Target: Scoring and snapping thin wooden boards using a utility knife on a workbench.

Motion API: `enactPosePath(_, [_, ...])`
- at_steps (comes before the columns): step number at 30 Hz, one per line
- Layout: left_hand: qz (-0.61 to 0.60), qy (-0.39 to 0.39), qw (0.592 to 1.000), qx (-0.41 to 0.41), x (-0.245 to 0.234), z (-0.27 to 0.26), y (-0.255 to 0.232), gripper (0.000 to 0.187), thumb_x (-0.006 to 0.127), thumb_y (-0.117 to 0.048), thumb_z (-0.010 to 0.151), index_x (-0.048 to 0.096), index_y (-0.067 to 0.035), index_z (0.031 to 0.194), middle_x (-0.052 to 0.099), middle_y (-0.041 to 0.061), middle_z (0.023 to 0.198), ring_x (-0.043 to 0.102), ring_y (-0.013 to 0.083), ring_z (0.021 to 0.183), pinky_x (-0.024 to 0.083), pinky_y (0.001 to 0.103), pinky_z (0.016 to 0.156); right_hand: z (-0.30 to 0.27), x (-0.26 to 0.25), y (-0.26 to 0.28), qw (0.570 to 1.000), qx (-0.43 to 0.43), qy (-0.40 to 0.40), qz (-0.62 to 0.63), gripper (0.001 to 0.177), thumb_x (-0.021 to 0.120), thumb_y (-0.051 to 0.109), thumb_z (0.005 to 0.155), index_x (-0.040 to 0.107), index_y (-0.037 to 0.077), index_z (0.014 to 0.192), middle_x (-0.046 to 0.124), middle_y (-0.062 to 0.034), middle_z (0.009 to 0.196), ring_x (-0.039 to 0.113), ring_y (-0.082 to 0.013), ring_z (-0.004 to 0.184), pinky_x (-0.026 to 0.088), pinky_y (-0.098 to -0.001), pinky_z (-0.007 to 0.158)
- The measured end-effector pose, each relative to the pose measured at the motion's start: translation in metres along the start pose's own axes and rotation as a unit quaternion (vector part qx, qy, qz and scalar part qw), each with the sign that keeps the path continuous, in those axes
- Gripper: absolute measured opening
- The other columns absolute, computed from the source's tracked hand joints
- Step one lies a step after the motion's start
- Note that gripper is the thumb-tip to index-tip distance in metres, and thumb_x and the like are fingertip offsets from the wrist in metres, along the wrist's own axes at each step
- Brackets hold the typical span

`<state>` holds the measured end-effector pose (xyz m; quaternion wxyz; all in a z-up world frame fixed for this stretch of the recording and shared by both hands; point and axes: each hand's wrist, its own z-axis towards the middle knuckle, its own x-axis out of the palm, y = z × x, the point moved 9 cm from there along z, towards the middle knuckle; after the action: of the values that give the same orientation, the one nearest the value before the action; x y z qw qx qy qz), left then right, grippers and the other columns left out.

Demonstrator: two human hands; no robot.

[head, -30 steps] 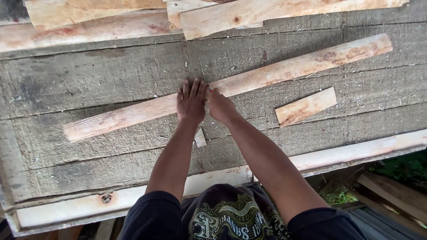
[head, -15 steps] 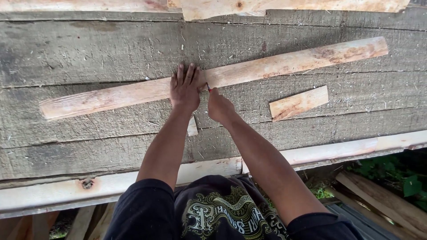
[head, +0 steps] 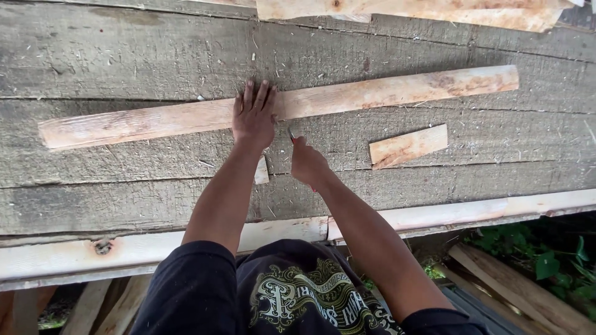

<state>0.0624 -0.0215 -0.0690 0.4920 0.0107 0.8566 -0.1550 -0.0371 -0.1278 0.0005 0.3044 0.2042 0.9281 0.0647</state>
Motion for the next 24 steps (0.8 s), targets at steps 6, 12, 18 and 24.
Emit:
enactPosePath(6, [-0.003, -0.008, 1.000, -0.006, -0.009, -0.004, 0.000, 0.069, 0.038, -0.040, 0.111, 0.001, -0.030, 0.168, -0.009, -0.007, 0.175, -0.012, 0.0280, 0.159, 0.000, 0.047, 0.129, -0.006, -0.036, 0.024, 0.997, -0.013, -0.066, 0.030, 0.040, 0.049, 0.011, 0.099, 0.037, -0.002, 0.134, 0.066, -0.0362, 0.118, 0.069, -0.0555, 0.106, 0.057, -0.0649, 0.084])
enactPosePath(12, [-0.021, -0.003, 1.000, -0.009, -0.012, -0.007, 0.001, 0.069, 0.041, -0.041, 0.110, 0.004, -0.033, 0.168, -0.011, -0.008, 0.174, -0.015, 0.0271, 0.159, -0.003, 0.046, 0.129, 0.032, -0.051, 0.033, 0.994, -0.016, -0.102, 0.046, 0.040, 0.047, 0.013, 0.098, 0.034, -0.002, 0.132, 0.066, -0.0369, 0.116, 0.069, -0.0558, 0.104, 0.054, -0.0675, 0.084])
enactPosePath(18, [-0.045, -0.021, 0.999, 0.005, -0.001, -0.003, 0.004, 0.072, 0.047, -0.039, 0.109, 0.005, -0.037, 0.168, -0.011, -0.009, 0.174, -0.014, 0.0267, 0.159, -0.002, 0.046, 0.129, 0.058, -0.050, 0.028, 0.995, -0.022, -0.097, 0.028, 0.033, 0.050, 0.013, 0.095, 0.037, -0.001, 0.123, 0.073, -0.0239, 0.081, 0.073, -0.0442, 0.061, 0.056, -0.0607, 0.070])
enactPosePath(24, [-0.054, -0.016, 0.998, 0.002, 0.002, -0.001, 0.005, 0.074, 0.049, -0.040, 0.109, 0.004, -0.038, 0.168, -0.013, -0.010, 0.174, -0.017, 0.0253, 0.158, -0.005, 0.045, 0.129, 0.068, -0.048, 0.027, 0.995, -0.015, -0.093, 0.017, 0.032, 0.048, 0.011, 0.096, 0.037, -0.002, 0.124, 0.072, -0.0203, 0.073, 0.071, -0.0375, 0.054, 0.058, -0.0559, 0.068])
